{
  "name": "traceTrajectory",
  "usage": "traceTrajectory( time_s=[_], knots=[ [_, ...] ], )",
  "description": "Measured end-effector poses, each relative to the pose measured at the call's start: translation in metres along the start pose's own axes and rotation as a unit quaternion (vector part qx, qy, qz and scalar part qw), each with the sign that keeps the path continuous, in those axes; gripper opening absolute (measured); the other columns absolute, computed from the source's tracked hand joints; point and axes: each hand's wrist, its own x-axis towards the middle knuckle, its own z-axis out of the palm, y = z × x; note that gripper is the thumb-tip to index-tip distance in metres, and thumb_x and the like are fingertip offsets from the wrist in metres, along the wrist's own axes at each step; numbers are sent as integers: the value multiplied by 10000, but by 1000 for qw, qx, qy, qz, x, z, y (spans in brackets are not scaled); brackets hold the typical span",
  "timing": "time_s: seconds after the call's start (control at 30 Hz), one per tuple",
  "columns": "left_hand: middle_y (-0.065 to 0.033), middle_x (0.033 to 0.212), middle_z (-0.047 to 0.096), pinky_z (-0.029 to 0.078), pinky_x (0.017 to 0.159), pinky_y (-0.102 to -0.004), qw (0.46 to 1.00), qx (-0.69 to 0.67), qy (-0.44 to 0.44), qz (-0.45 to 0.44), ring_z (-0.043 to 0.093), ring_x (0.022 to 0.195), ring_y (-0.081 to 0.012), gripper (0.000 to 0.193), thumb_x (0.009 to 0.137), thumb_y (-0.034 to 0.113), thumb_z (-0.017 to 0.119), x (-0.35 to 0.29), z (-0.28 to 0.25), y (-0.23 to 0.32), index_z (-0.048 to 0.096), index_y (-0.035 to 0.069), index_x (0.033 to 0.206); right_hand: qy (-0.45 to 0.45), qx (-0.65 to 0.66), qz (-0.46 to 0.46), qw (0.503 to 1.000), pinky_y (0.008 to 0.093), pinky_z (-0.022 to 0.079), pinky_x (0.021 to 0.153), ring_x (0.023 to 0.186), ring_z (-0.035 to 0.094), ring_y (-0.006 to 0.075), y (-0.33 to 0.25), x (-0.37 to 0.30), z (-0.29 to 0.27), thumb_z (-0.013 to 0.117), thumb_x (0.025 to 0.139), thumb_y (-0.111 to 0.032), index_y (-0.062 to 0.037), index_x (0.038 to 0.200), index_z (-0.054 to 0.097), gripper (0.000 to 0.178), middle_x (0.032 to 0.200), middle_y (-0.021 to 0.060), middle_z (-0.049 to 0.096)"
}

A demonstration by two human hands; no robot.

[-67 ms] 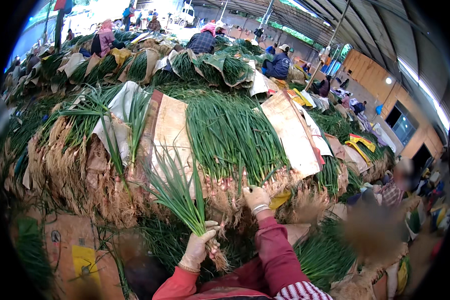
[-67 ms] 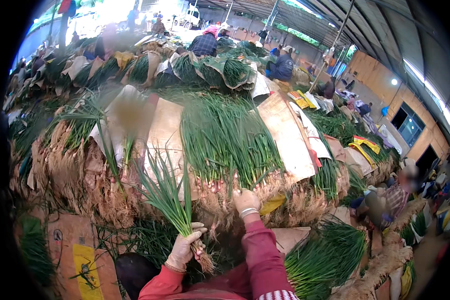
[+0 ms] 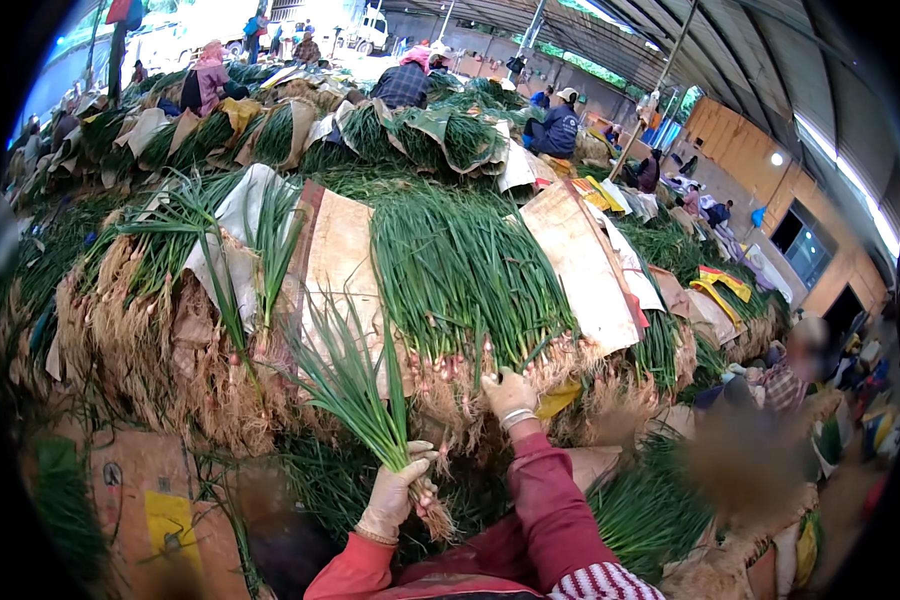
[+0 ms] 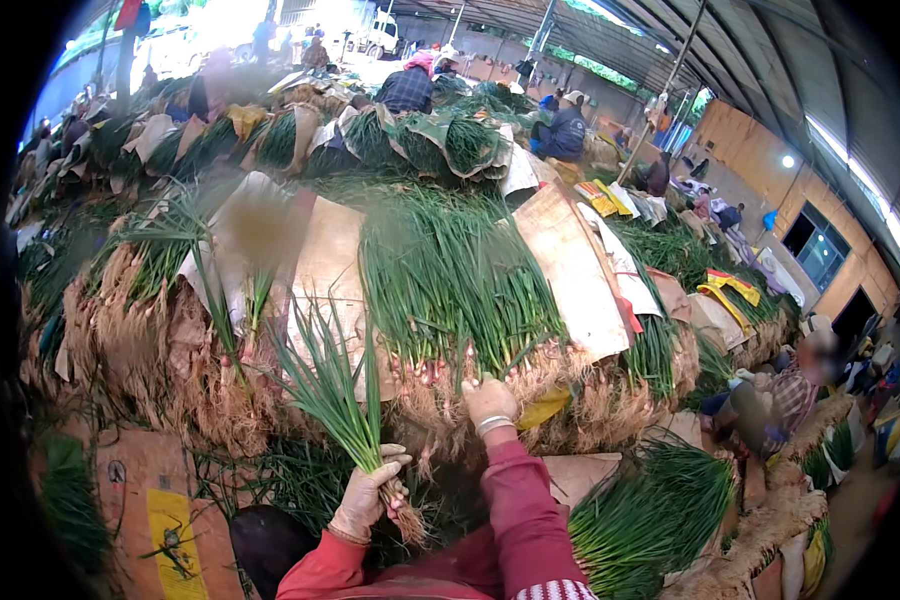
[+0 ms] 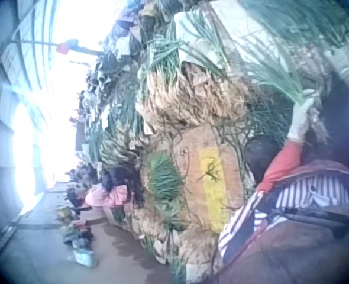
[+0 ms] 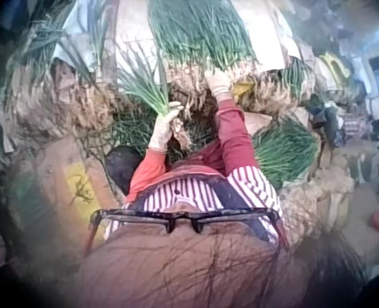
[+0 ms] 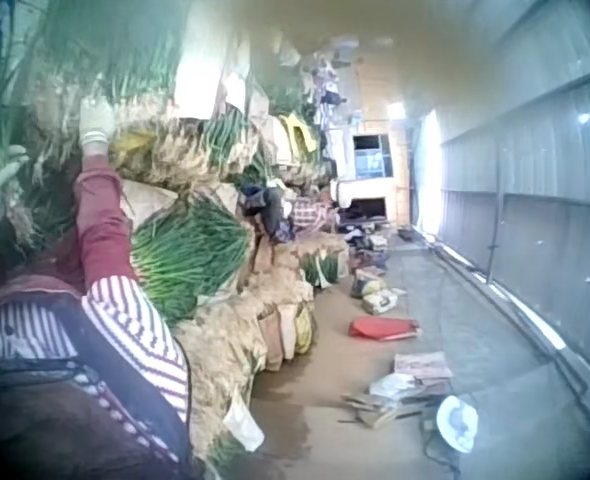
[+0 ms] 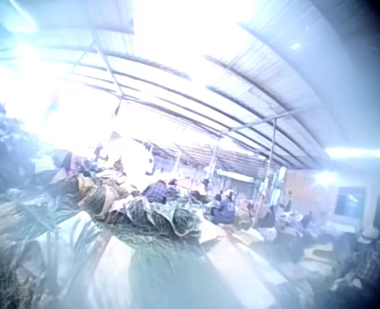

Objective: The person sits in a market setting and sorts through large piles of green onions. They pick up bunches of onions, separate individual stalks, and arrange them into neat bundles by hand.

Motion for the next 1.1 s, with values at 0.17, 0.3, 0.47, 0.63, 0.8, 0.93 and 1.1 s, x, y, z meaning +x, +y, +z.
traceTrajectory(
  time_s=[0.17, 0.3, 0.47, 0.63, 0.8, 0.93, 1.1],
  knots=[
    [-137, 1083, 622, 523, 463, -290, 1000, 17, 4, -4, 604, 566, -158, 367, 858, 55, 598, 3, -4, 1, 494, -2, 1206, 5, 270, -50, 961, 354, 513, 761, 860, 662, 265, 11, 1, 18, 675, 811, -307, -5, 1068, 642, 398, 918, 176, 683],
    [-124, 1087, 612, 520, 459, -293, 999, 25, 11, -17, 599, 558, -162, 376, 857, 52, 590, 5, -2, 1, 489, 4, 1216, 33, 426, -132, 894, 335, 505, 777, 877, 664, 274, 15, -18, 29, 678, 820, -205, 13, 1083, 643, 343, 911, 164, 689],
    [-122, 1075, 618, 512, 437, -293, 1000, 3, 11, -17, 605, 561, -165, 347, 865, 54, 594, 3, -4, 0, 500, 12, 1196, 3, 170, -111, 979, 395, 505, 811, 904, 650, 324, 21, -41, -13, 597, 869, -374, -122, 1083, 680, 341, 978, 132, 689],
    [-128, 1075, 623, 514, 437, -298, 1000, 22, 6, -19, 609, 570, -162, 341, 869, 49, 593, 6, 4, -1, 504, 12, 1196, 192, 102, -115, 969, 405, 504, 857, 955, 645, 302, 42, 7, -36, 578, 880, -292, -103, 1159, 629, 340, 1044, 148, 670],
    [-113, 1054, 629, 513, 442, -286, 1000, 13, 5, -13, 602, 570, -147, 340, 865, 42, 591, 6, 1, 1, 507, 10, 1193, 1, -25, 12, 1000, 418, 505, 826, 934, 647, 321, 43, 27, -38, 644, 830, -314, -46, 1136, 619, 408, 1003, 160, 677],
    [-110, 1052, 628, 506, 429, -282, 1000, 9, 2, -21, 602, 565, -150, 343, 867, 31, 579, 5, 3, 3, 498, 10, 1200, 88, 260, -184, 944, 285, 519, 691, 764, 642, 175, 50, 22, -25, 717, 809, -208, -19, 1204, 588, 456, 907, 107, 690],
    [-110, 1046, 627, 504, 425, -285, 1000, 17, 2, -24, 607, 562, -155, 338, 864, 28, 580, 8, 2, 1, 508, 6, 1193, -58, 534, -30, 843, 212, 449, 482, 554, 558, 75, 47, -14, -18, 641, 881, -161, 23, 1257, 527, 434, 804, 60, 637]
  ],
)
